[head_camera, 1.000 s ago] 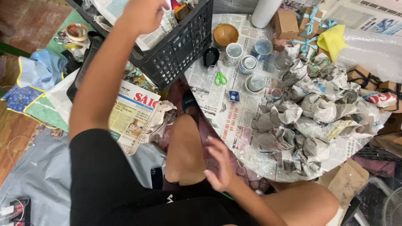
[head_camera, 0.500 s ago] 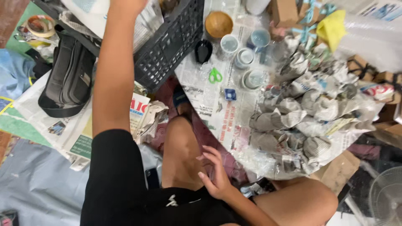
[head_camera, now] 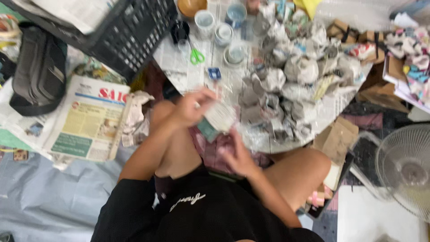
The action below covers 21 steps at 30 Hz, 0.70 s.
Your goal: The person sits cross-legged and wraps small items, including cups and a black object, in newspaper sheets. They fold the paper around each item and place the wrapped bundles into a black plastic crate.
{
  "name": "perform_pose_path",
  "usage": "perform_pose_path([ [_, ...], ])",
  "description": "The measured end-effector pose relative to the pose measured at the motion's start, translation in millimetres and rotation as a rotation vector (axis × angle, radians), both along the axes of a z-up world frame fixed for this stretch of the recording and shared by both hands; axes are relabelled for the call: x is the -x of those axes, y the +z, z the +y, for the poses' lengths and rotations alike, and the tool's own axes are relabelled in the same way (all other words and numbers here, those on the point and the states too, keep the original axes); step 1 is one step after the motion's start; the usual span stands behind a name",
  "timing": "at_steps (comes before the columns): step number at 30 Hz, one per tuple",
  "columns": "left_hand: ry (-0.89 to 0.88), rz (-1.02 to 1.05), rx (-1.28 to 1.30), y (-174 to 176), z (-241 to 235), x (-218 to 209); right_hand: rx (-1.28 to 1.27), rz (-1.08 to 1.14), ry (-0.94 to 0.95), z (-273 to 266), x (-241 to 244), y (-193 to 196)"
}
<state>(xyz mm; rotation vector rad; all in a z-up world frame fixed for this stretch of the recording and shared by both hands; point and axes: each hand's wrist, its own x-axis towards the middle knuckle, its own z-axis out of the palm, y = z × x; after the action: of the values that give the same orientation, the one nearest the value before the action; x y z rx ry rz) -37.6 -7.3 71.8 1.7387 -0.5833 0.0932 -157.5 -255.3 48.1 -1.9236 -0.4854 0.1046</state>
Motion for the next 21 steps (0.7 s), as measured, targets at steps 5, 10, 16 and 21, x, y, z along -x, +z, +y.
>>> perform_pose_path([
  [5, -0.063, -0.282, -0.251, 61, -60, 36, 0.036, 0.173, 0.009, -39, -30, -7],
  [10, 0.139, -0.265, -0.222, 48, -75, 12, -0.142, 0.037, 0.010, -63, -55, 13],
  [16, -0.114, -0.277, -0.126, -13, -73, 19, -0.168, 0.116, -0.222, -59, -49, -20],
  [21, -0.245, -0.150, -0.239, -9, -90, 25, -0.242, 0.238, -0.309, -68, -40, -59],
])
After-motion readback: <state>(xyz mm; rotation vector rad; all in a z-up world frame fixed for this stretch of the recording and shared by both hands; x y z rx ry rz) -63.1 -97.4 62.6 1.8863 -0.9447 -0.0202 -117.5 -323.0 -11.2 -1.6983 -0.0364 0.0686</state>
